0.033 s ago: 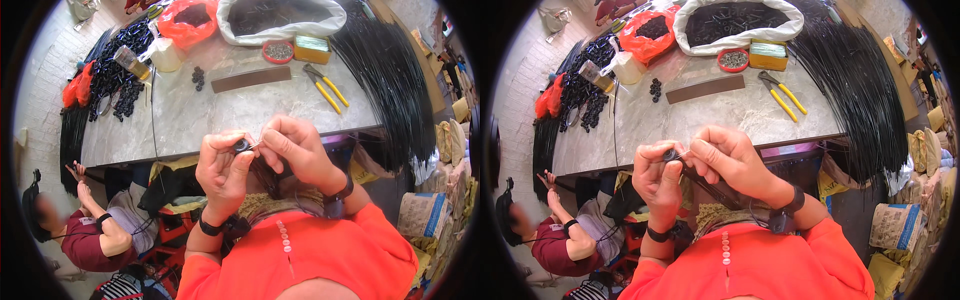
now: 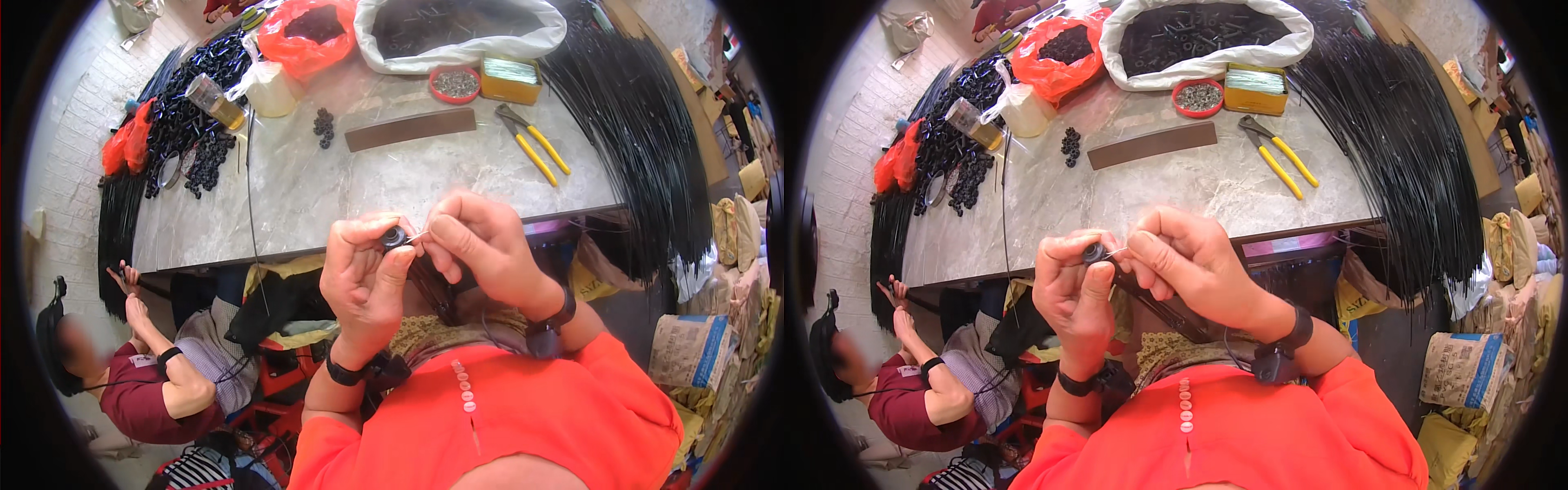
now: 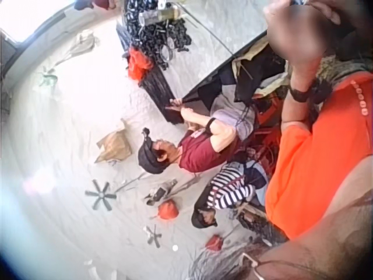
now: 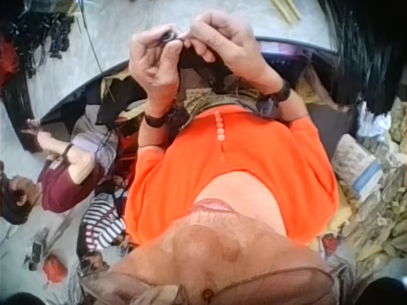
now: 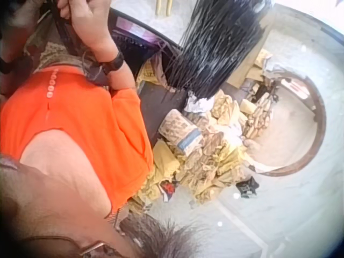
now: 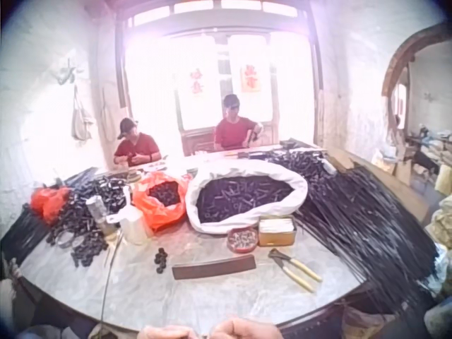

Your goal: The person attaches metal ribs to a central hub and cuts excess wire using pliers at a workbench.

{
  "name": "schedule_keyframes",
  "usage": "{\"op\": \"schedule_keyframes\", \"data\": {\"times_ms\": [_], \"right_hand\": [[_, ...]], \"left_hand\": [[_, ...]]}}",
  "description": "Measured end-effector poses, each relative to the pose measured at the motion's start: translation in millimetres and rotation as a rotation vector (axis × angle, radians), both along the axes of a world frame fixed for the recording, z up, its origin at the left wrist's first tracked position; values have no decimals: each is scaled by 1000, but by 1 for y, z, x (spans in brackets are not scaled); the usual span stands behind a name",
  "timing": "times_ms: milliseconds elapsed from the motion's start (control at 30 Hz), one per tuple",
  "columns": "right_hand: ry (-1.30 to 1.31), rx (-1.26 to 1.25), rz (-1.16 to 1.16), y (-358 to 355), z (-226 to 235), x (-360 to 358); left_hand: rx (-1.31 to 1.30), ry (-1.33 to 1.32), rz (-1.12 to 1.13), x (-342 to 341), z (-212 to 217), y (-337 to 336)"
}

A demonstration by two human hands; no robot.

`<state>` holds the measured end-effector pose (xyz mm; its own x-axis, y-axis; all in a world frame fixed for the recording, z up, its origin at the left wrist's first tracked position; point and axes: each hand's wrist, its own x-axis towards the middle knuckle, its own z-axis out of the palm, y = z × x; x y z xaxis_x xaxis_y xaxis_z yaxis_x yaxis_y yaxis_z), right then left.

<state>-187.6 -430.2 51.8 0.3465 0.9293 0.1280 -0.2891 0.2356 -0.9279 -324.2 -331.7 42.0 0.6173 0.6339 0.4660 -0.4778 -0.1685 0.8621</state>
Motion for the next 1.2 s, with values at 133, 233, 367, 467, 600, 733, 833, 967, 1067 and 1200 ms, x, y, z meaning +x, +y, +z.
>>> {"op": "schedule_keyframes", "data": {"times_ms": [133, 233, 367, 467, 600, 733, 833, 967, 1067, 1200], "right_hand": [[-331, 75, -220, -2, -5, -13], [-665, 211, -363, 1, -3, -7], [-852, 306, -359, 7, -6, 7], [-908, 180, -312, 4, -11, 36], [-1480, -227, -764, -3, -44, 109], [-1787, -720, -854, -15, -78, 150], [-1771, -762, -905, -11, -102, 167], [-993, -521, -735, -25, -91, 186], [-184, -317, -328, -38, -42, 160], [-229, -329, 144, -56, 6, 124]], "left_hand": [[19, 21, 70, 2, -1, -3], [41, 44, 121, 8, 1, -4], [48, 91, 156, 10, 2, -4], [-99, 32, 36, 11, -1, 4], [-171, 60, -32, 3, 1, 14], [-254, 99, -71, 2, 9, 12], [-299, 71, -139, 0, 9, 15], [-302, 53, -164, -7, 9, 19], [-322, 8, -213, -10, 8, 22], [-317, -20, -257, -8, 4, 22]]}}
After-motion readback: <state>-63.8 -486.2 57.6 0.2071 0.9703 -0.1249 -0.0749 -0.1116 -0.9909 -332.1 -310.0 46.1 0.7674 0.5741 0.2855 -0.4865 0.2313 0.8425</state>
